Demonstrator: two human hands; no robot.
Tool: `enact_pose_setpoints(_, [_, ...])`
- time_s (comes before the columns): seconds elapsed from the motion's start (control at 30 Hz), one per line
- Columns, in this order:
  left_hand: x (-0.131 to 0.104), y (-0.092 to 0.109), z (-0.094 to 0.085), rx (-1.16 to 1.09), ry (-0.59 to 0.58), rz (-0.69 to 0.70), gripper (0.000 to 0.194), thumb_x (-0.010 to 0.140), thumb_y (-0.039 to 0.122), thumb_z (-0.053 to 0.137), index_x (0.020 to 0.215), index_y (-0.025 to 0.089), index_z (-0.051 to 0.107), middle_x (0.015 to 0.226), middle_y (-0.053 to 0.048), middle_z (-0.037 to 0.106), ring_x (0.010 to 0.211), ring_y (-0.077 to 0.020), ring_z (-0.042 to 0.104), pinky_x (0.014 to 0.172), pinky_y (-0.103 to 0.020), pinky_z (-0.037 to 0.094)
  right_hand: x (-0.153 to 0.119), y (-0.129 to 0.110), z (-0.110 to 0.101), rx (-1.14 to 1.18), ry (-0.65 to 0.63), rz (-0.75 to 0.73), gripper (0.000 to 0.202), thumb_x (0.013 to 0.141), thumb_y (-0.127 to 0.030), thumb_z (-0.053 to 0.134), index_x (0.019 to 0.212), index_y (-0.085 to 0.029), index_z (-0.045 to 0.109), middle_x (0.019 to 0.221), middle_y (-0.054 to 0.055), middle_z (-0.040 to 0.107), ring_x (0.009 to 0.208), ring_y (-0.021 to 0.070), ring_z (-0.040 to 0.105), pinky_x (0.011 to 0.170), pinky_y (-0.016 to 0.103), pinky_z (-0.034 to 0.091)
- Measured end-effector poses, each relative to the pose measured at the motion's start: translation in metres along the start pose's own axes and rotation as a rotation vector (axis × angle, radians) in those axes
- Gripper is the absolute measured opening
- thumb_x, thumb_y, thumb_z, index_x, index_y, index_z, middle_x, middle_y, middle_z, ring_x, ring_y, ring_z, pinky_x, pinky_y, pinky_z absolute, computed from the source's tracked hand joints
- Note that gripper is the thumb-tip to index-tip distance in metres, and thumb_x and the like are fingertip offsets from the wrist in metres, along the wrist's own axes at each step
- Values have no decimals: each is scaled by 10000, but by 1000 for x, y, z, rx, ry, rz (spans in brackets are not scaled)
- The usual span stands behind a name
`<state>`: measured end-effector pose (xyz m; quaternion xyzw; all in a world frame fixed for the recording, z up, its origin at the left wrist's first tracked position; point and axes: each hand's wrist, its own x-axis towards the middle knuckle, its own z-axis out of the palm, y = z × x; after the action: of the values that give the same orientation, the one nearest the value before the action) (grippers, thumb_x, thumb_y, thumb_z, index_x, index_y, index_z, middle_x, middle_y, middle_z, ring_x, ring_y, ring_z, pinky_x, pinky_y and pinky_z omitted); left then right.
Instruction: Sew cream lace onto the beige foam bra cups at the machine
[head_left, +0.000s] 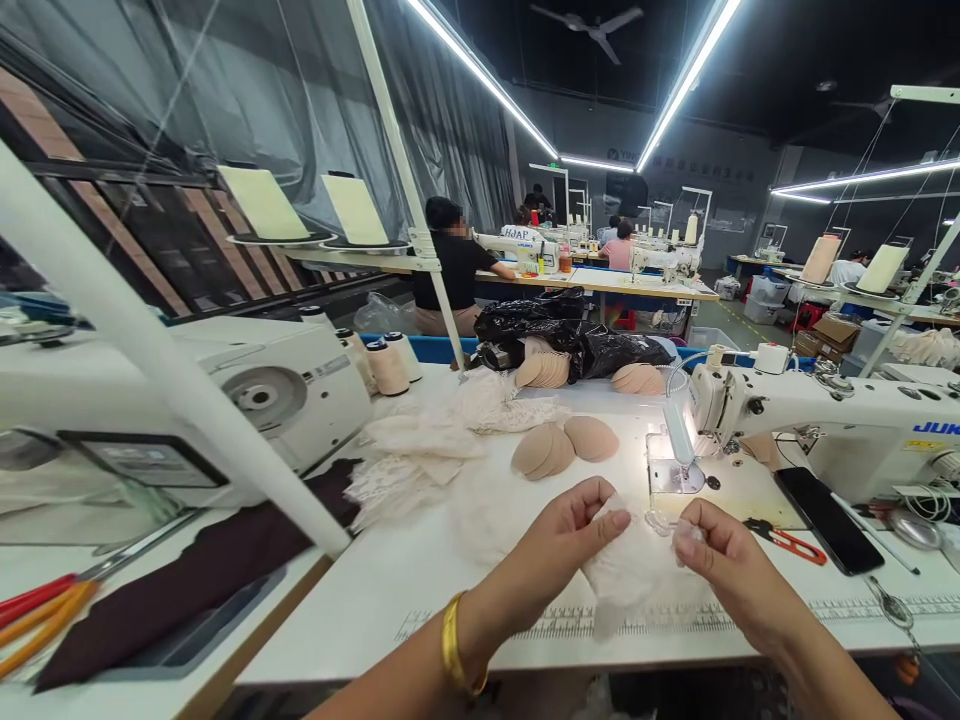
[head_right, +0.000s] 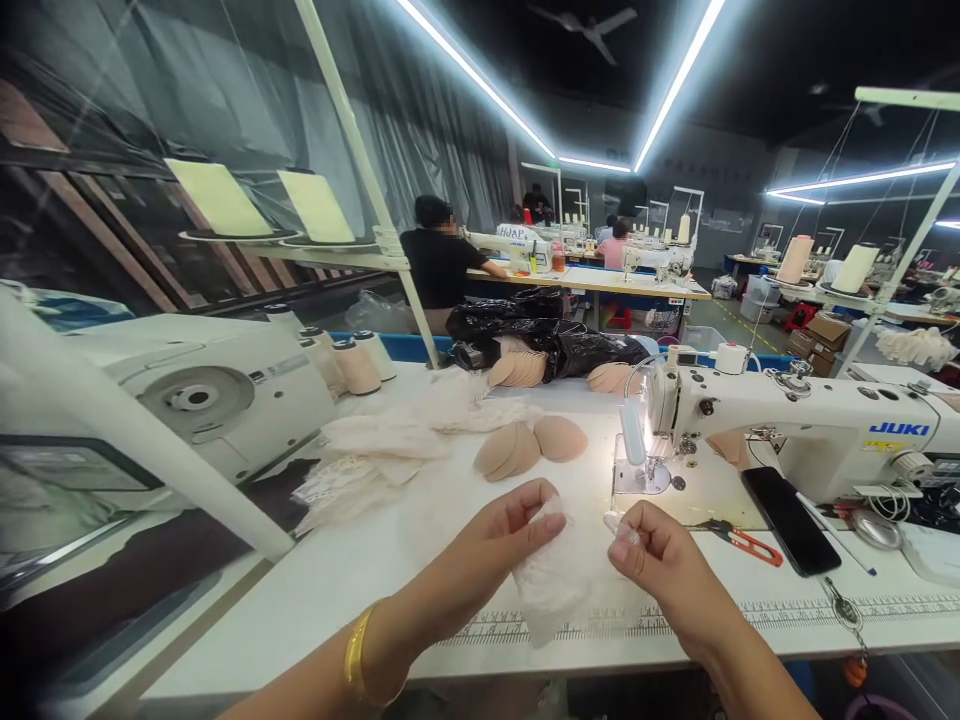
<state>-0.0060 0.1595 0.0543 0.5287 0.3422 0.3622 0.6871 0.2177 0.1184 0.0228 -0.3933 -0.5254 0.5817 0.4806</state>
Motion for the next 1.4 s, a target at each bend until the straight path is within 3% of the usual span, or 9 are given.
enact_pose_setpoints(0.33, [3, 25, -22, 251, 18, 133, 536, 830, 689, 778, 834, 164, 672, 812, 3, 591, 786, -157, 511, 731, -275, 409, 6, -15, -9, -76, 80, -44, 462, 913, -623, 759, 789, -215, 580, 770, -26, 487, 784, 168, 410, 750, 285, 322])
enact_pose_setpoints(0.5, [5, 15, -20, 109, -82, 41, 477, 844, 635, 767, 864, 166, 680, 878, -19, 614, 890, -196, 541, 871, -330, 441, 3, -25, 8, 100, -37, -17, 423, 925, -599, 752, 832, -225, 578, 744, -17, 582, 738, 168, 513, 739, 298, 376])
enact_pose_setpoints(0.63, [6, -5, -5, 156, -203, 23, 352, 788, 455, 789, 942, 161, 672, 914, -17, 617, 912, -196, 536, 848, -314, 422, 5, -37, 15, -129, -128, -49, 381, 971, -584, 704, 917, -217, 616, 756, -13, 605, 748, 173, 538, 748, 306, 400])
enact_pose_setpoints(0.77, [8, -4, -4, 331, -141, -19, 214, 741, 327, 728, 823, 174, 602, 781, 15, 562, 759, -166, 508, 693, -282, 389, 8, -53, 6, -467, -61, -187, 309, 1046, -511, 584, 917, -233, 621, 833, 6, 598, 802, 191, 530, 749, 317, 403])
enact_pose_setpoints(0.87, [5, 13, -18, 491, 65, 236, 195, 846, 362, 668, 794, 197, 577, 757, 14, 558, 739, -174, 537, 680, -286, 419, 8, -59, -2, -738, 128, -358, 244, 1043, -425, 585, 909, -243, 678, 843, 11, 582, 792, 193, 509, 740, 322, 394])
enact_pose_setpoints(0.97, [-6, 23, -30, 847, 234, 705, 88, 935, 224, 592, 854, 213, 625, 754, 9, 573, 720, -167, 535, 686, -284, 425, 8, -48, -6, -731, 150, -331, 221, 1030, -414, 595, 936, -249, 708, 745, -11, 550, 708, 183, 492, 685, 317, 386])
enact_pose_setpoints(1.07, [-22, 14, -33, 1205, 54, 953, 136, 969, 149, 558, 950, 224, 670, 780, -19, 641, 725, -186, 559, 688, -303, 428, 14, -21, -12, -597, 39, -223, 232, 1017, -435, 589, 934, -240, 682, 822, 8, 621, 789, 197, 558, 740, 322, 425])
enact_pose_setpoints(1.2, [-28, -3, -36, 1269, -318, 642, 193, 945, 413, 754, 1014, 237, 715, 889, -22, 733, 796, -198, 671, 735, -293, 505, 28, 15, -29, -490, -24, 9, 357, 975, -567, 596, 899, -220, 641, 842, 24, 656, 807, 213, 596, 778, 350, 462])
enact_pose_setpoints(1.4, [33, 15, -73, 1472, 273, 320, 210, 1020, 276, 570, 1144, 215, 729, 1223, -76, 757, 1175, -253, 683, 1035, -363, 523, 39, 36, -39, -388, 73, 66, 468, 892, -680, 671, 835, -220, 610, 763, 4, 629, 695, 180, 547, 686, 328, 465])
